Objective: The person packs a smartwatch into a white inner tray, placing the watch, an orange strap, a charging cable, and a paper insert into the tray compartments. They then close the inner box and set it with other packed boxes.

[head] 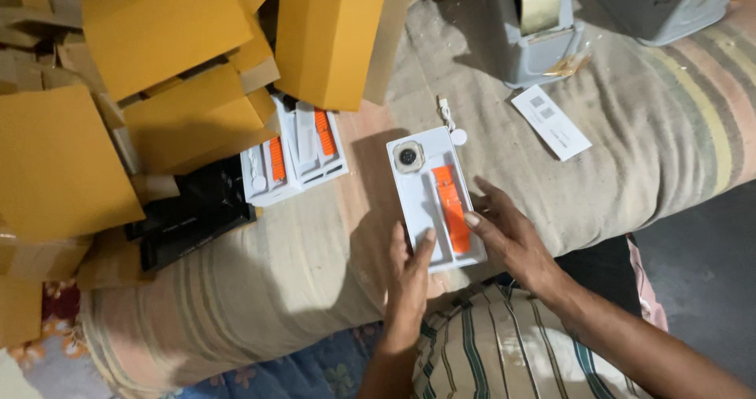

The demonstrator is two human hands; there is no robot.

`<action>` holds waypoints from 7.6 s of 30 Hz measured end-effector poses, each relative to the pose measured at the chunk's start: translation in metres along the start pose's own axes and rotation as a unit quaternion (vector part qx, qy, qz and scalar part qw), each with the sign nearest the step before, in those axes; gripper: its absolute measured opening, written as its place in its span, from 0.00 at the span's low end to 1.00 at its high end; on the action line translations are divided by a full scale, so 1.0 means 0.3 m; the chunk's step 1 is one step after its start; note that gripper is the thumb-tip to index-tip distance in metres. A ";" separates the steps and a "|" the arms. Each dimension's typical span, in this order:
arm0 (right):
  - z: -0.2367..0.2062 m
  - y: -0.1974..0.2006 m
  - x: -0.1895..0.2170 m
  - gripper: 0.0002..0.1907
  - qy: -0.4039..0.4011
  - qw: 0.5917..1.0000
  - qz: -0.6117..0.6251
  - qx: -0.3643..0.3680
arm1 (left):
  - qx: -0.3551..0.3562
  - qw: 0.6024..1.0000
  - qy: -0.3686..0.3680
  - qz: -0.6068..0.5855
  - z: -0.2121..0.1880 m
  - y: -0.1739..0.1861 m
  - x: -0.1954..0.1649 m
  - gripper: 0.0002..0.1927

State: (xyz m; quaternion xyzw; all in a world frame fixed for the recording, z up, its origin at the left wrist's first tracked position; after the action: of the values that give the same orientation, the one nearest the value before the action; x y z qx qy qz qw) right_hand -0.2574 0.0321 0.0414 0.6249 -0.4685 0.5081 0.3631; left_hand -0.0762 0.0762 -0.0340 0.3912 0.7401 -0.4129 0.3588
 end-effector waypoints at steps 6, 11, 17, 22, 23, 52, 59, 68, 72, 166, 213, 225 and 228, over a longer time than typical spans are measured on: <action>0.026 -0.053 -0.009 0.20 -0.052 0.990 0.132 -0.001 | 0.102 0.982 -0.120 0.107 -0.183 -0.095 -0.149 0.17; -0.001 -0.054 -0.016 0.18 -0.053 0.991 0.118 0.014 | 0.103 0.984 -0.103 0.104 -0.221 -0.107 -0.173 0.14; -0.001 -0.023 -0.010 0.19 -0.049 0.983 0.175 0.024 | 0.123 0.979 -0.115 0.112 -0.245 -0.092 -0.135 0.16; 0.007 0.003 -0.006 0.18 -0.004 0.982 0.188 -0.014 | 0.152 0.976 -0.093 0.123 -0.271 -0.091 -0.103 0.15; 0.007 0.006 -0.008 0.18 -0.008 0.984 0.176 -0.015 | 0.146 0.977 -0.087 0.128 -0.272 -0.094 -0.099 0.15; -0.058 -0.028 -0.170 0.15 0.008 0.990 0.138 -0.028 | 0.082 0.982 -0.054 0.160 -0.239 -0.153 -0.116 0.26; -0.050 -0.009 -0.160 0.11 0.032 0.988 0.099 -0.117 | -0.020 0.771 -0.416 0.482 -0.318 -0.192 -0.189 0.14; -0.057 -0.051 -0.115 0.14 0.053 0.977 0.184 -0.090 | -0.012 0.743 -0.415 0.524 -0.276 -0.214 -0.167 0.11; -0.056 -0.057 -0.113 0.14 0.062 0.976 0.189 -0.087 | -0.019 0.714 -0.430 0.552 -0.269 -0.210 -0.151 0.10; 0.085 -0.119 0.020 0.62 0.239 0.694 -0.674 0.087 | -0.015 0.653 -0.460 0.601 -0.034 0.000 -0.157 0.21; 0.008 0.225 -0.091 0.26 0.344 0.810 -0.463 -0.103 | -0.156 0.632 -0.460 0.604 -0.138 0.270 -0.041 0.10; 0.161 0.425 0.074 0.25 0.186 0.715 -0.615 -0.274 | 0.037 0.759 -0.413 0.502 0.011 -0.068 -0.195 0.36; 0.171 0.418 0.074 0.20 0.169 0.704 -0.627 -0.289 | 0.036 0.750 -0.410 0.518 0.009 -0.114 -0.202 0.32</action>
State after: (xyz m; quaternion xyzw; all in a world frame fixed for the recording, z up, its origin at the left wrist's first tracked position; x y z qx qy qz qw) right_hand -0.3611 -0.0576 0.0489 0.5430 -0.0237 0.1003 0.8334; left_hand -0.0791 0.0446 0.0280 0.5202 0.1903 -0.3109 0.7723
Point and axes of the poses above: each hand's wrist, its own z-axis towards the middle knuckle, its own y-axis out of the back of the hand, x = y × z, the point moved 2 cm from there along z, towards the middle knuckle, and after that the axes turned 3 degrees about x, right-handed, at the moved point
